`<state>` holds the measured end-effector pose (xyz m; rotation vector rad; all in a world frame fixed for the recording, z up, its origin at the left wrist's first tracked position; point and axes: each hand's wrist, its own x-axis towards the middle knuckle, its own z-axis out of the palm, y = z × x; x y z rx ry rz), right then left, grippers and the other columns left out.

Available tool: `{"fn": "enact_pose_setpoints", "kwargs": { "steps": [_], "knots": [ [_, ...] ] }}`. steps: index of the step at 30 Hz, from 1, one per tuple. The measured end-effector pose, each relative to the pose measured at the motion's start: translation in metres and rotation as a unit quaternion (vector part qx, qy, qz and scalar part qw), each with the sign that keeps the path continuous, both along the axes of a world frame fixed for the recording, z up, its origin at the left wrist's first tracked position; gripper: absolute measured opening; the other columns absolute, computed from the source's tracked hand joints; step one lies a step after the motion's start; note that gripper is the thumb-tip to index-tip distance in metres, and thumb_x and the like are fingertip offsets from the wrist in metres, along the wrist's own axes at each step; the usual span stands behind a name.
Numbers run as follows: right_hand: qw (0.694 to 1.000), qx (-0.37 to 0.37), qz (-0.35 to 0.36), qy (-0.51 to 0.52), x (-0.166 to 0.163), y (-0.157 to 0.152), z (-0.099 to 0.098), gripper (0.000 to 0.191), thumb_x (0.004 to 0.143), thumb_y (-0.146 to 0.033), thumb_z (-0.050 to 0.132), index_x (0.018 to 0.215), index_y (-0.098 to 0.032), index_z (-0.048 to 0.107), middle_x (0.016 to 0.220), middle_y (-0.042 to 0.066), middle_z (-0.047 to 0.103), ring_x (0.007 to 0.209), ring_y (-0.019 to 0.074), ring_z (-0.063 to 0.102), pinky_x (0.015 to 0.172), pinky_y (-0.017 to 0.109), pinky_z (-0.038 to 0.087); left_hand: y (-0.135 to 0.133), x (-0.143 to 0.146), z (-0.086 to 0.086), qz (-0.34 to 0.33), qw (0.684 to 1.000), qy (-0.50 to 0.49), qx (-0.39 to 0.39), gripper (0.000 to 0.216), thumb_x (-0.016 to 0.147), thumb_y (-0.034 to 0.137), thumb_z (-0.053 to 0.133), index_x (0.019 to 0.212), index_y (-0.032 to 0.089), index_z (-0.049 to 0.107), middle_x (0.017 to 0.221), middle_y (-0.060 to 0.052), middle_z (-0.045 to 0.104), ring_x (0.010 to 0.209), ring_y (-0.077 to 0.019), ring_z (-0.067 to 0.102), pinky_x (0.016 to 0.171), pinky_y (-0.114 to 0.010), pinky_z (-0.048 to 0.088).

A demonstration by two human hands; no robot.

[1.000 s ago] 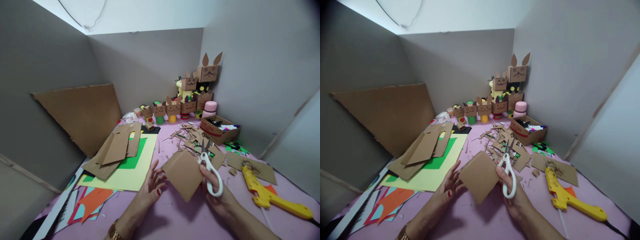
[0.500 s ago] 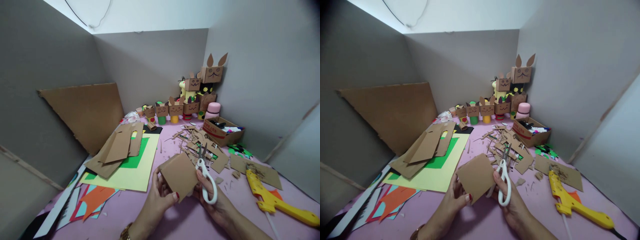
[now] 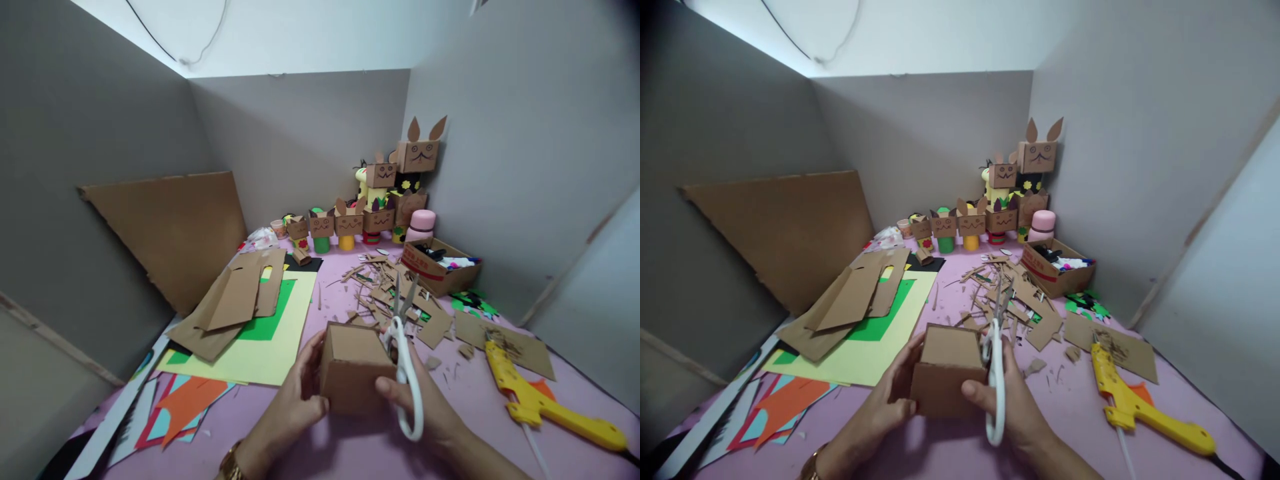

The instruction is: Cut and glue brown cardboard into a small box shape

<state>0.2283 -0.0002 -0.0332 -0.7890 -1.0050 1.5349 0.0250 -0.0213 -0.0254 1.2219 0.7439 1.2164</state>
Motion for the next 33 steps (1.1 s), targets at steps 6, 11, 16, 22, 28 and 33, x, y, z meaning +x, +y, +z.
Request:
{"fn": "enact_pose_setpoints", "kwargs": {
  "steps": [6,11,16,22,28,33],
  "knots": [
    [0.995,0.056,-0.027,-0.074,-0.001,-0.001,0.003,0.080,0.051,-0.026,0.089,0.118,-0.029,0.046,0.118,0.006,0.063,0.112,0.0283,0.057,0.093,0.035,0.046,0.000,0.005,0.003,0.016,0.999,-0.025,-0.039,0.076,0.067,0.037,0.077,0.137,0.031,0.046,0.151,-0.007,0.038,0.140,-0.0337,0.027,0.111,-0.044,0.026],
    [0.981,0.088,-0.109,-0.132,-0.004,-0.005,0.001,0.080,0.046,-0.021,0.090,0.115,-0.029,0.051,0.112,0.003,0.062,0.110,0.0285,0.054,0.096,0.036,0.041,0.002,0.003,0.001,-0.009,0.986,-0.096,-0.134,0.072,0.077,0.049,0.065,0.141,0.032,0.037,0.146,-0.011,0.044,0.132,-0.0335,0.041,0.104,-0.048,0.034],
    [0.985,0.107,-0.017,-0.137,0.001,-0.007,-0.006,0.081,0.048,-0.021,0.090,0.117,-0.031,0.049,0.102,0.002,0.065,0.103,0.0277,0.058,0.096,0.039,0.041,0.000,0.003,0.002,0.044,0.988,-0.052,-0.139,0.084,0.067,0.036,0.076,0.141,0.027,0.038,0.137,-0.012,0.052,0.130,-0.0355,0.042,0.106,-0.049,0.031],
    [0.991,0.096,-0.029,-0.092,0.006,0.001,-0.008,0.080,0.053,-0.028,0.089,0.121,-0.032,0.045,0.130,0.006,0.055,0.127,0.0290,0.044,0.109,0.043,0.027,0.002,0.005,0.009,0.080,0.988,-0.100,-0.088,0.094,0.060,0.024,0.078,0.142,0.032,0.034,0.145,-0.008,0.045,0.135,-0.0337,0.035,0.108,-0.046,0.031],
    [0.998,0.029,0.032,-0.043,0.000,0.000,0.005,0.071,0.057,-0.028,0.086,0.118,-0.031,0.049,0.123,0.004,0.062,0.119,0.0272,0.054,0.101,0.038,0.040,0.000,0.003,0.013,0.040,0.990,-0.109,-0.080,0.099,0.056,0.016,0.079,0.142,0.036,0.034,0.150,-0.005,0.038,0.139,-0.0342,0.028,0.111,-0.044,0.028],
    [0.995,0.068,0.030,-0.073,0.002,-0.003,0.008,0.073,0.056,-0.021,0.085,0.118,-0.031,0.049,0.126,0.005,0.060,0.121,0.0285,0.051,0.105,0.041,0.034,-0.003,-0.002,0.013,0.013,0.992,-0.090,-0.089,0.108,0.053,0.019,0.084,0.144,0.040,0.030,0.151,-0.005,0.037,0.138,-0.0371,0.030,0.110,-0.048,0.028]
  ]
}}
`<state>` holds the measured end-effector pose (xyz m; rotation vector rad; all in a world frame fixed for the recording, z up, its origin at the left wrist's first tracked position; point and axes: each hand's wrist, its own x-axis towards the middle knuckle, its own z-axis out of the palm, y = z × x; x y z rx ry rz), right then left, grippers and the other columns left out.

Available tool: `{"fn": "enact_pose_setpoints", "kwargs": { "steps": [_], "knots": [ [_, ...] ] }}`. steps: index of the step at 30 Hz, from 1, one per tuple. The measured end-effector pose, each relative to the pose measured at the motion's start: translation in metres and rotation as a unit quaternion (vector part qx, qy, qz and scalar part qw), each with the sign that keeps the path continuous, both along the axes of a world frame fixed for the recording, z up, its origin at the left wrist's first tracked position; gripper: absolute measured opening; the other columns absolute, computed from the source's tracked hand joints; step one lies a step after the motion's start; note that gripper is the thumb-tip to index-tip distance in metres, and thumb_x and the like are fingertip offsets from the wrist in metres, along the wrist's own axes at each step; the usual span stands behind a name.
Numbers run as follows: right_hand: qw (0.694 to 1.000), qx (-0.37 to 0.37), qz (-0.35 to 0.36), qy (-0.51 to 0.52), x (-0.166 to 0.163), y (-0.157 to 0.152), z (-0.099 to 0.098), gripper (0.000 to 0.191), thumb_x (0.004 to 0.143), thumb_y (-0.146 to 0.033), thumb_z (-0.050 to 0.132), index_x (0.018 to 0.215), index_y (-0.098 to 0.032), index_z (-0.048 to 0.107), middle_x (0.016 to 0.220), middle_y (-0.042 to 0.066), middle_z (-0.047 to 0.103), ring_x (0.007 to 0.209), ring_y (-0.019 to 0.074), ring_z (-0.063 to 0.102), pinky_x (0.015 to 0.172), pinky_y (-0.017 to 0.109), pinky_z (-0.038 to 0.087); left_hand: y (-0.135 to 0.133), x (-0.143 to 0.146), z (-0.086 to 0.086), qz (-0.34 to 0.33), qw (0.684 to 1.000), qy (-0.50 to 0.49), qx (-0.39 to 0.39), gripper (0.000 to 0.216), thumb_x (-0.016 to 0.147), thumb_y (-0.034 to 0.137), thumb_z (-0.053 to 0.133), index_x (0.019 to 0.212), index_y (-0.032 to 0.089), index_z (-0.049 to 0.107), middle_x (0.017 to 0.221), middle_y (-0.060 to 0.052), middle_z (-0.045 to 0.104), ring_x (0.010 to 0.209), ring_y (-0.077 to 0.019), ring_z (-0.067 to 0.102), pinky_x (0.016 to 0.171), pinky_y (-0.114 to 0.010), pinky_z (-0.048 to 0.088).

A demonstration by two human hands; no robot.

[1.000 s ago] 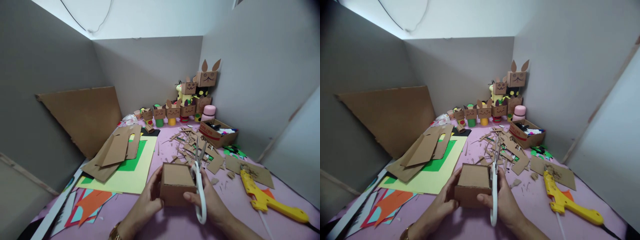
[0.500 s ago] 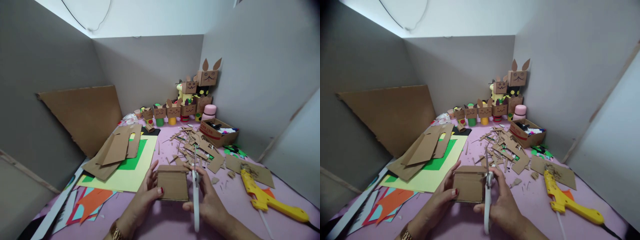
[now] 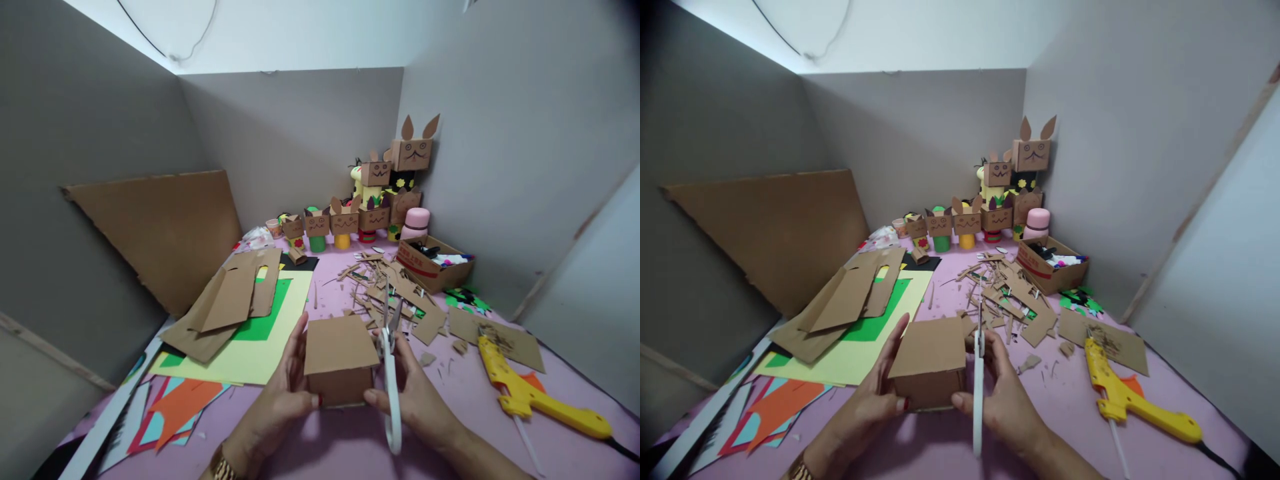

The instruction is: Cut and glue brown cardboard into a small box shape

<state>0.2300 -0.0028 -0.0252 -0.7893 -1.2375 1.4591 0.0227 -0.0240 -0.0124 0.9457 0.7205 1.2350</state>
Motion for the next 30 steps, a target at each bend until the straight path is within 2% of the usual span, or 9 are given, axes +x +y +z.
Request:
{"fn": "enact_pose_setpoints", "kwargs": {
  "steps": [3,6,10,12,15,17,21,25,30],
  "knots": [
    [0.999,0.021,-0.028,-0.018,0.003,0.001,-0.003,0.072,0.053,-0.019,0.086,0.114,-0.031,0.051,0.124,0.004,0.060,0.123,0.0291,0.048,0.105,0.041,0.033,0.000,-0.004,0.002,-0.007,1.000,-0.029,-0.009,0.103,0.059,0.043,0.082,0.146,0.036,0.026,0.152,-0.007,0.035,0.138,-0.0362,0.029,0.109,-0.048,0.028],
    [0.998,0.039,-0.032,-0.033,0.006,0.000,-0.007,0.071,0.052,-0.018,0.087,0.113,-0.032,0.052,0.126,0.004,0.057,0.125,0.0295,0.046,0.105,0.040,0.033,0.000,-0.006,0.002,0.009,0.995,-0.071,-0.064,0.083,0.074,0.063,0.060,0.145,0.034,0.030,0.150,-0.007,0.041,0.138,-0.0323,0.033,0.107,-0.048,0.031],
    [0.997,0.055,-0.013,-0.056,0.005,-0.004,-0.009,0.076,0.055,-0.018,0.086,0.119,-0.034,0.049,0.127,0.003,0.056,0.118,0.0285,0.051,0.102,0.041,0.036,-0.003,-0.001,0.003,-0.012,0.982,-0.065,-0.177,0.068,0.074,0.045,0.070,0.136,0.029,0.047,0.130,-0.009,0.062,0.125,-0.0327,0.050,0.100,-0.046,0.041],
    [0.995,0.069,-0.012,-0.070,0.005,-0.005,-0.009,0.073,0.057,-0.019,0.086,0.120,-0.034,0.050,0.126,0.004,0.057,0.115,0.0287,0.052,0.099,0.041,0.037,-0.004,0.002,0.004,0.005,0.982,-0.062,-0.181,0.062,0.070,0.030,0.074,0.129,0.025,0.055,0.118,-0.009,0.070,0.115,-0.0319,0.059,0.095,-0.044,0.046],
    [0.991,0.082,-0.064,-0.087,0.006,-0.002,-0.008,0.063,0.062,-0.026,0.084,0.118,-0.032,0.055,0.119,0.004,0.060,0.113,0.0294,0.051,0.100,0.043,0.035,-0.003,0.002,0.008,0.082,0.982,-0.079,-0.153,0.054,0.067,0.022,0.075,0.119,0.023,0.061,0.098,-0.006,0.076,0.094,-0.0271,0.069,0.080,-0.036,0.053],
    [0.989,0.074,-0.082,-0.101,0.009,0.001,-0.008,0.055,0.068,-0.031,0.080,0.117,-0.030,0.057,0.104,0.004,0.063,0.101,0.0276,0.056,0.094,0.041,0.039,-0.001,-0.002,0.011,0.151,0.972,-0.101,-0.149,0.046,0.064,0.016,0.074,0.109,0.022,0.064,0.086,-0.002,0.076,0.080,-0.0220,0.071,0.068,-0.030,0.055],
    [0.990,0.042,0.000,-0.137,0.012,0.003,-0.005,0.054,0.067,-0.035,0.078,0.116,-0.025,0.060,0.078,-0.001,0.059,0.072,0.0204,0.054,0.072,0.032,0.045,0.002,-0.014,0.017,0.256,0.946,-0.128,-0.151,0.031,0.060,0.006,0.069,0.088,0.019,0.066,0.072,0.002,0.074,0.063,-0.0151,0.068,0.062,-0.024,0.055],
    [0.983,0.029,0.107,-0.149,0.010,-0.002,0.001,0.050,0.063,-0.036,0.076,0.111,-0.026,0.065,0.078,-0.001,0.058,0.070,0.0190,0.049,0.064,0.028,0.041,0.003,-0.022,0.020,0.271,0.947,-0.141,-0.101,0.055,0.062,0.004,0.065,0.113,0.024,0.062,0.083,0.002,0.076,0.073,-0.0172,0.069,0.068,-0.026,0.056],
    [0.977,0.001,0.132,-0.168,0.005,-0.007,0.009,0.047,0.059,-0.028,0.073,0.106,-0.026,0.067,0.084,0.001,0.062,0.075,0.0223,0.050,0.066,0.029,0.041,0.002,-0.022,0.018,0.260,0.956,-0.117,-0.074,0.079,0.064,0.007,0.067,0.136,0.031,0.045,0.110,0.000,0.073,0.095,-0.0204,0.068,0.084,-0.030,0.054]
  ]
}}
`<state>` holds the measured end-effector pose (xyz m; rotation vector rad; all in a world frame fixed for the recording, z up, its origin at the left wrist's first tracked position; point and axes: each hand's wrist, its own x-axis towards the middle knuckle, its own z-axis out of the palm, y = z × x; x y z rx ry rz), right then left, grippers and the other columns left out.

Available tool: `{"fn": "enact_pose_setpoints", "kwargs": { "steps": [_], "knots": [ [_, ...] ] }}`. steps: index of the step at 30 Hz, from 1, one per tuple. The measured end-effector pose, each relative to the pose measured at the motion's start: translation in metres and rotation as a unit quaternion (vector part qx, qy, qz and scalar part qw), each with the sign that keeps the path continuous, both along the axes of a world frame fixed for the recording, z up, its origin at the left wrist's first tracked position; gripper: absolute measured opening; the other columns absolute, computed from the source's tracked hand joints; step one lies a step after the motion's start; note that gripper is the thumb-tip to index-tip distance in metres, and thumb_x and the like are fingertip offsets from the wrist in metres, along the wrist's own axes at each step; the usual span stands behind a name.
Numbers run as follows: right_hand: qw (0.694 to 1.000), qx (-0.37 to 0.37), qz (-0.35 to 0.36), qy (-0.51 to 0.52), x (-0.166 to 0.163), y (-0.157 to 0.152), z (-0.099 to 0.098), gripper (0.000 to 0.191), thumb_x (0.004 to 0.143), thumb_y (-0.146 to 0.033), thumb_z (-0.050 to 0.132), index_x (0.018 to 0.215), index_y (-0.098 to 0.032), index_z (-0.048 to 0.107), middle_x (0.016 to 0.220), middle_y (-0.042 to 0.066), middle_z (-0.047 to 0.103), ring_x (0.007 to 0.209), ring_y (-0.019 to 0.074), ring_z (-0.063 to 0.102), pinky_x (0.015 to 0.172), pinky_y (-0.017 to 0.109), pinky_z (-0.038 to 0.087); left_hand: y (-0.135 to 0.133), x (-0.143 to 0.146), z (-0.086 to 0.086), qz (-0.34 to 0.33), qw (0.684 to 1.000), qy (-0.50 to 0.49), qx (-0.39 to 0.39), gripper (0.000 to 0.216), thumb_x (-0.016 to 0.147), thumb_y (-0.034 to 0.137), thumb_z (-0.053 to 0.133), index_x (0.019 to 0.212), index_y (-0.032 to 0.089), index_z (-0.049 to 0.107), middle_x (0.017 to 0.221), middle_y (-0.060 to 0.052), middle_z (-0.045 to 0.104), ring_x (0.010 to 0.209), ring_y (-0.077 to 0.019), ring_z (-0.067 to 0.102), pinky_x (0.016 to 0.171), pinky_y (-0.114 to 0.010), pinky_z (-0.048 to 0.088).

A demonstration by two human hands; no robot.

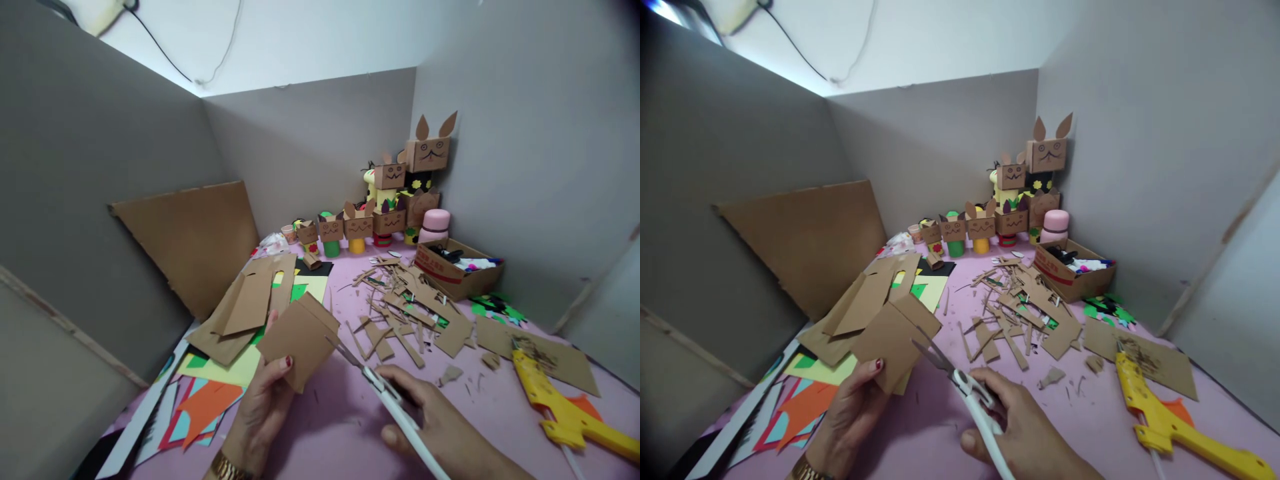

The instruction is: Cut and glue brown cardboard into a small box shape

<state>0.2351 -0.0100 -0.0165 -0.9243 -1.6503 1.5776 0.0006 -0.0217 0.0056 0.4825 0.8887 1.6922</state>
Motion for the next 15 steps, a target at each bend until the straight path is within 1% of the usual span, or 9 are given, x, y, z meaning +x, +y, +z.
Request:
{"fn": "enact_pose_setpoints", "kwargs": {
  "steps": [3,7,12,15],
  "knots": [
    [1.000,0.007,-0.009,-0.010,-0.0002,0.0008,0.0013,0.049,0.059,-0.026,0.072,0.108,-0.027,0.067,0.084,0.000,0.061,0.076,0.0224,0.050,0.069,0.030,0.041,-0.0002,0.0027,-0.0032,-0.036,0.999,0.026,0.012,0.083,0.065,0.009,0.068,0.140,0.030,0.040,0.116,-0.002,0.071,0.107,-0.0238,0.064,0.092,-0.034,0.051],
    [0.999,0.025,-0.021,-0.017,0.0007,0.0028,0.0008,0.042,0.060,-0.028,0.072,0.102,-0.025,0.068,0.078,-0.001,0.055,0.070,0.0191,0.045,0.065,0.028,0.040,-0.0007,0.0062,-0.0059,-0.078,0.995,0.056,0.027,0.084,0.067,0.013,0.070,0.142,0.031,0.037,0.120,-0.002,0.069,0.112,-0.0257,0.061,0.095,-0.037,0.049],
    [0.999,0.030,-0.016,-0.026,0.0020,0.0039,0.0000,0.045,0.062,-0.025,0.069,0.107,-0.021,0.066,0.078,-0.002,0.053,0.069,0.0171,0.042,0.064,0.027,0.037,-0.0011,0.0069,-0.0072,-0.087,0.995,0.055,0.018,0.090,0.063,0.016,0.074,0.142,0.032,0.036,0.121,-0.002,0.068,0.111,-0.0263,0.061,0.095,-0.038,0.049],
    [0.998,0.048,-0.004,-0.043,0.0024,0.0039,0.0010,0.038,0.063,-0.023,0.067,0.100,-0.018,0.065,0.071,-0.003,0.046,0.064,0.0143,0.036,0.059,0.025,0.033,-0.0009,0.0063,-0.0090,-0.076,0.996,0.051,0.019,0.091,0.062,0.014,0.075,0.142,0.031,0.036,0.119,-0.004,0.069,0.106,-0.0256,0.063,0.092,-0.037,0.051]
  ]
}}
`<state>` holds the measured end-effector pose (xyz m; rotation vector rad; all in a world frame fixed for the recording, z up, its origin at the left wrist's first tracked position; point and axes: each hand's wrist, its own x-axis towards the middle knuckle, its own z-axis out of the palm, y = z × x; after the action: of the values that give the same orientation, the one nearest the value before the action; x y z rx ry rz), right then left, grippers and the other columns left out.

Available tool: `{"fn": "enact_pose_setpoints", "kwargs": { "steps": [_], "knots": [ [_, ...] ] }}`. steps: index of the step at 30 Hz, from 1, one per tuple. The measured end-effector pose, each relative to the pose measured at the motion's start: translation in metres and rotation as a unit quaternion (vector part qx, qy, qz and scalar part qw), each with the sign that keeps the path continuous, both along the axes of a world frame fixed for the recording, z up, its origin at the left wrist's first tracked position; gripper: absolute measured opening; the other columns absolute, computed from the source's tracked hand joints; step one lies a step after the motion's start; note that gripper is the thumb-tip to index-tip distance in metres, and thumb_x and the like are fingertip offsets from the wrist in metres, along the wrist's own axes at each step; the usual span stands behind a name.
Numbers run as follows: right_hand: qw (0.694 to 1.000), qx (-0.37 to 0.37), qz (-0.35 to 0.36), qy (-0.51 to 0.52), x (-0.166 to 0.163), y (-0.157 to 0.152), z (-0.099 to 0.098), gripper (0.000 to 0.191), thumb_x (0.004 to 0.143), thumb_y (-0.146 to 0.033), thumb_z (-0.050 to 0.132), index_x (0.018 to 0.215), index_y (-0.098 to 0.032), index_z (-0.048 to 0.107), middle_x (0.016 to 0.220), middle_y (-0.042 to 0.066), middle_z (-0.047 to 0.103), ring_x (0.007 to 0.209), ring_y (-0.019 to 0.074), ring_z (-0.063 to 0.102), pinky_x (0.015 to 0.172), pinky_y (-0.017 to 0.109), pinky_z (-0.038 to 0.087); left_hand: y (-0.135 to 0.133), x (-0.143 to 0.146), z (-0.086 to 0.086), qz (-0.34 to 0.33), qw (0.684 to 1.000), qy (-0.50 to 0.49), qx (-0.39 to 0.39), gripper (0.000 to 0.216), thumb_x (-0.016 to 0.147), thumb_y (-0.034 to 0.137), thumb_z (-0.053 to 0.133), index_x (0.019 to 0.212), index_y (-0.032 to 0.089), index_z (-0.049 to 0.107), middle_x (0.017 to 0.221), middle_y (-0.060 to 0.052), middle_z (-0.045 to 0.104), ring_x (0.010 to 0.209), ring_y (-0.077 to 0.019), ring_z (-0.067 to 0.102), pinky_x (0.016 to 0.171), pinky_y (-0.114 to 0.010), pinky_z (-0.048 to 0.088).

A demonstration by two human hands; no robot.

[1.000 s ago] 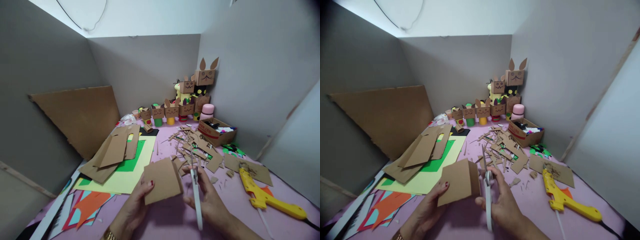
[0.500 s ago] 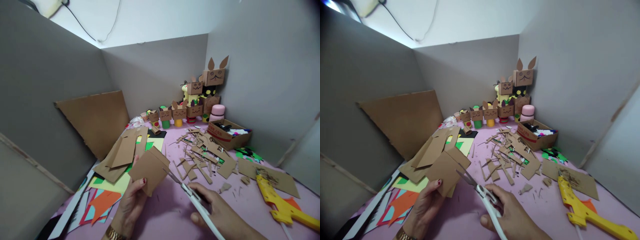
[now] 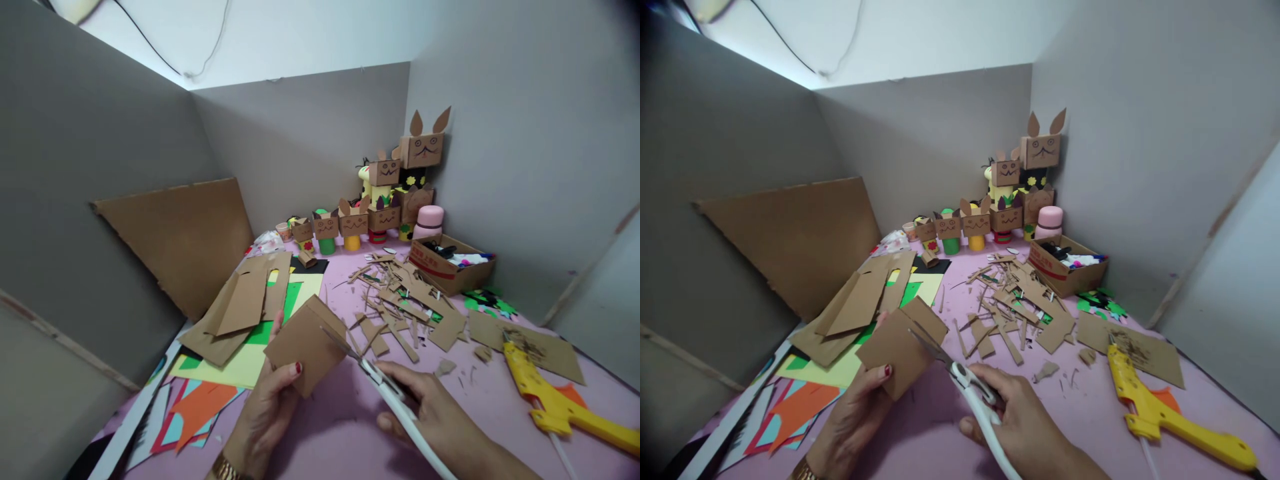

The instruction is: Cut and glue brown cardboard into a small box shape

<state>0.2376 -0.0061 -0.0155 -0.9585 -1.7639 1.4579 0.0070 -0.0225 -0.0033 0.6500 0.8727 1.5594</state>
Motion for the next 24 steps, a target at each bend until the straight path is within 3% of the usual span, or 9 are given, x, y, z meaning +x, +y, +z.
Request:
{"fn": "enact_pose_setpoints", "kwargs": {
  "steps": [6,16,24],
  "knots": [
    [0.999,0.040,0.005,-0.017,-0.001,-0.002,0.002,0.027,0.066,-0.029,0.066,0.090,-0.017,0.062,0.064,-0.006,0.037,0.060,0.0126,0.030,0.054,0.024,0.027,0.001,-0.001,-0.005,0.009,1.000,-0.019,-0.002,0.091,0.059,0.010,0.077,0.138,0.035,0.042,0.113,0.000,0.072,0.102,-0.0259,0.066,0.085,-0.035,0.055],
    [0.996,0.089,0.003,-0.026,0.000,-0.005,-0.006,0.024,0.072,-0.034,0.067,0.087,-0.016,0.062,0.061,-0.007,0.035,0.056,0.0109,0.029,0.050,0.023,0.025,0.000,-0.002,-0.008,-0.014,0.998,-0.061,-0.002,0.084,0.056,0.008,0.078,0.132,0.028,0.050,0.105,-0.003,0.076,0.103,-0.0281,0.067,0.087,-0.037,0.055],
    [0.994,0.095,-0.011,-0.045,0.000,-0.002,-0.007,0.024,0.073,-0.030,0.065,0.092,-0.017,0.064,0.064,-0.006,0.041,0.059,0.0121,0.034,0.054,0.022,0.030,0.003,-0.005,-0.012,-0.005,0.998,-0.058,-0.008,0.081,0.057,0.009,0.077,0.132,0.028,0.051,0.103,-0.003,0.076,0.104,-0.0275,0.066,0.088,-0.036,0.055]
  ]
}}
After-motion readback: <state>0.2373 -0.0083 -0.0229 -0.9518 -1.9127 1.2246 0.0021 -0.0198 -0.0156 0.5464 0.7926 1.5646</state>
